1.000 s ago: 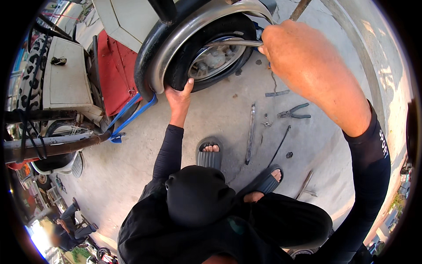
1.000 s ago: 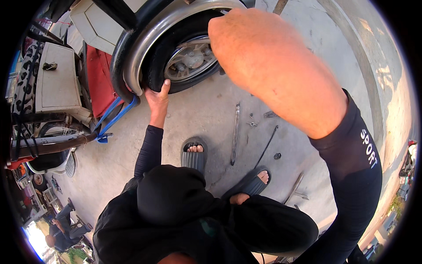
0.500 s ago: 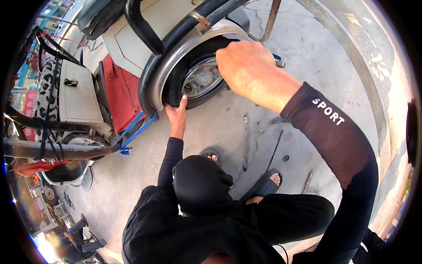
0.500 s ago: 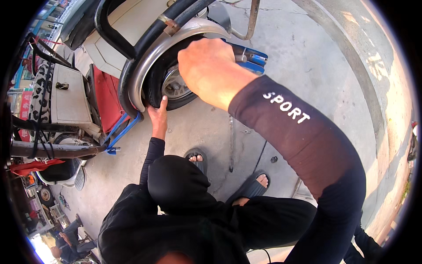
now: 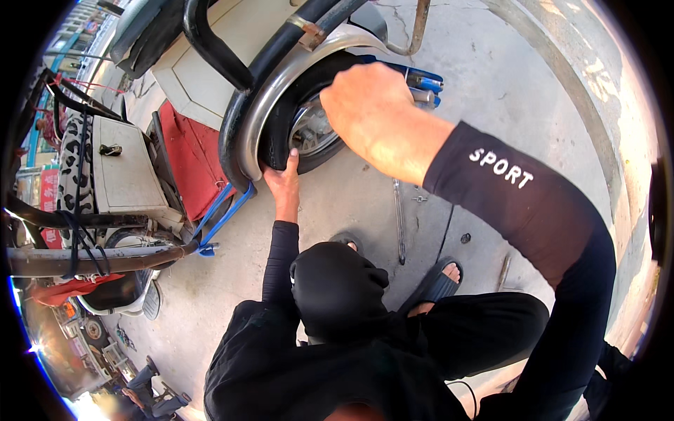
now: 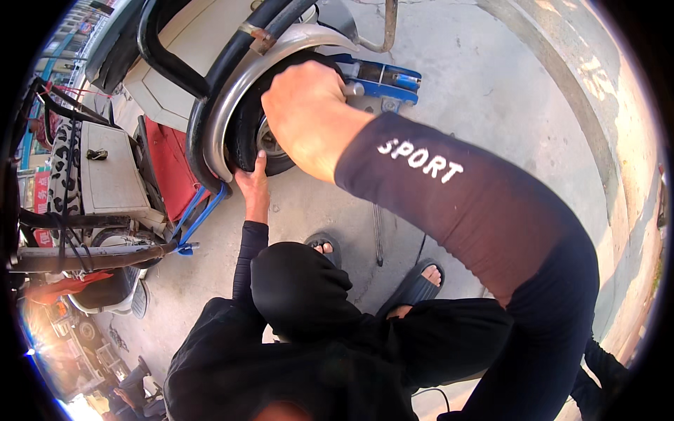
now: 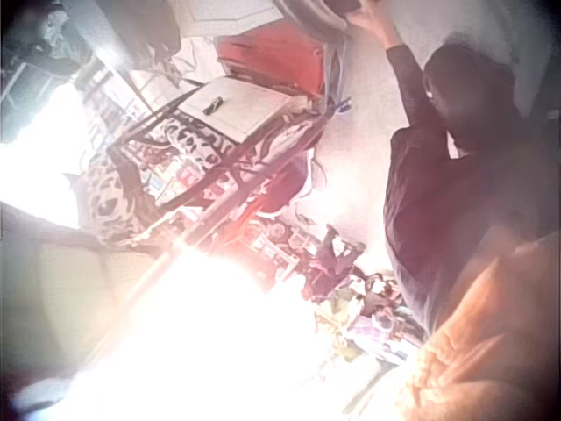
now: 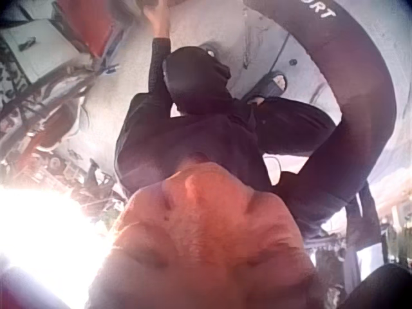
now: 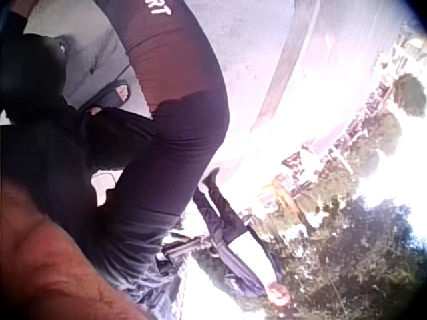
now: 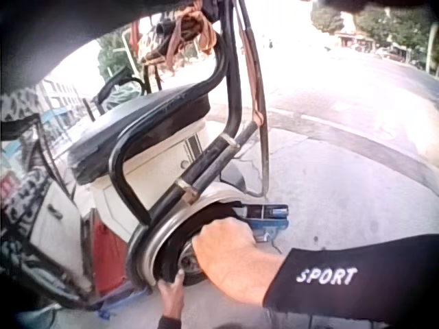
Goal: The person uses tire levers and a tire changing tool to pry the tire bead off the rim and remove the inner tube from a scooter wheel. The inner tube is pulled out and set aside on the ground.
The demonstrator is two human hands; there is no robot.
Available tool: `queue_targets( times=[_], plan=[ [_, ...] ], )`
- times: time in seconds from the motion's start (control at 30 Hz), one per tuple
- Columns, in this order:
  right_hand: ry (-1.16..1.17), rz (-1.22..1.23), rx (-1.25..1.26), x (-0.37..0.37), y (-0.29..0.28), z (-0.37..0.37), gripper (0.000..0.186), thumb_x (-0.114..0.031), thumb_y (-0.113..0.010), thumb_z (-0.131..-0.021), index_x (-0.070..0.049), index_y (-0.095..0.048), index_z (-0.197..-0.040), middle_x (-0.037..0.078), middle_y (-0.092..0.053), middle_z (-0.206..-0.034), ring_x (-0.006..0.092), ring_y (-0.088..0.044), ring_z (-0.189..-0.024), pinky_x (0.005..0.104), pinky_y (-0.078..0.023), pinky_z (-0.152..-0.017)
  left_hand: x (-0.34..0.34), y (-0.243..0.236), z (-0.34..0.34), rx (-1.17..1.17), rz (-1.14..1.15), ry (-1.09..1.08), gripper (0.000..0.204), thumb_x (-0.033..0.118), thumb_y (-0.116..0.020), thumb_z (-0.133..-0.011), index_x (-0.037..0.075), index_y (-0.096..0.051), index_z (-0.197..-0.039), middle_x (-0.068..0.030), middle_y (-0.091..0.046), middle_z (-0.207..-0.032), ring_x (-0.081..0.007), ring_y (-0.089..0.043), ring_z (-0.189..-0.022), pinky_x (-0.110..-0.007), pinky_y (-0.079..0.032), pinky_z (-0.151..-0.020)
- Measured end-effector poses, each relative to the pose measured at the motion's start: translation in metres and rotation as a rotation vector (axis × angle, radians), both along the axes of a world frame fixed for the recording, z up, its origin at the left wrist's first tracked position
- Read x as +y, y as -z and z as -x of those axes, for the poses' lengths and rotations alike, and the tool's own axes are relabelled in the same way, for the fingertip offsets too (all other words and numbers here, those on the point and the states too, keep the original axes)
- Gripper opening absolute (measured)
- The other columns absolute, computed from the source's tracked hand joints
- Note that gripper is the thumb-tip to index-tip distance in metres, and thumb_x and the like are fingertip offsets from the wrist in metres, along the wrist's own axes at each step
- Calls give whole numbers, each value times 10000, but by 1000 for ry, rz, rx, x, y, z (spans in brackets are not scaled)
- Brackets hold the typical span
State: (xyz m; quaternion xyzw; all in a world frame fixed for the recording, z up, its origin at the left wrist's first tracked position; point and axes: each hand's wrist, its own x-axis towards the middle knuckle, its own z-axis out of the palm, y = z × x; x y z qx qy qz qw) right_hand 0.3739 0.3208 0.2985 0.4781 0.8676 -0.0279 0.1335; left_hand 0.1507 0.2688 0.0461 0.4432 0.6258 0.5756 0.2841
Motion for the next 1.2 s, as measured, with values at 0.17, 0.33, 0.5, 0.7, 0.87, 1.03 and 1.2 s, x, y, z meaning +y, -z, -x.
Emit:
queue_targets(
  times=[0.17,0.33,0.5,0.7,0.87,1.03,1.2],
  plan=[
    [27,100,269,-34,18,-31,175,-105,-723,-804,-26,-726,-960,162,-736,-905,314,-739,-873,379,-595,-713,10,13,6,-11,-5,-78,664,239,-814,-830,-67,-509,-1335,-135,-603,-1283,-221,-570,-1157,-327,-383,-1074],
    [444,207,810,-92,107,-33,197,-112,-594,-936,11,-563,-1087,216,-681,-905,416,-674,-798,517,-527,-674,1,19,-1,-9,50,-67,643,290,-799,-860,-55,-512,-1320,-131,-597,-1286,-219,-556,-1153,-327,-383,-1060],
    [438,-1,1000,-99,238,-25,220,-165,-591,-973,-27,-559,-1142,191,-669,-907,409,-658,-795,514,-513,-659,2,22,-4,-53,3,-44,702,287,-804,-865,-41,-451,-1375,-124,-568,-1331,-216,-530,-1209,-338,-354,-1095],
    [255,-128,1040,2,339,-16,187,-235,-601,-983,-64,-530,-963,161,-639,-883,375,-655,-828,473,-529,-665,-10,29,-9,-29,15,-13,778,281,-808,-869,-7,-371,-1444,-111,-490,-1420,-210,-461,-1294,-346,-309,-1132],
    [-19,-525,551,80,291,-80,132,-210,-638,-916,-106,-561,-944,56,-635,-851,244,-663,-841,378,-541,-711,-6,57,-5,-19,63,26,830,362,-784,-888,10,-322,-1481,-103,-431,-1482,-221,-397,-1361,-355,-271,-1158],
    [-490,-814,322,59,192,-82,167,-180,-654,-827,-102,-630,-973,10,-598,-847,169,-601,-793,286,-501,-689,-18,117,18,-212,389,95,726,468,-723,-919,45,-397,-1410,-35,-508,-1266,-122,-479,-1103,-293,-398,-980],
    [-602,-858,225,9,150,-93,146,-228,-674,-762,-126,-623,-854,-20,-542,-767,138,-563,-727,254,-456,-622,-21,90,7,-262,325,108,655,418,-722,-933,22,-430,-1364,-22,-531,-1179,-87,-487,-1014,-270,-423,-915]
  ],
)
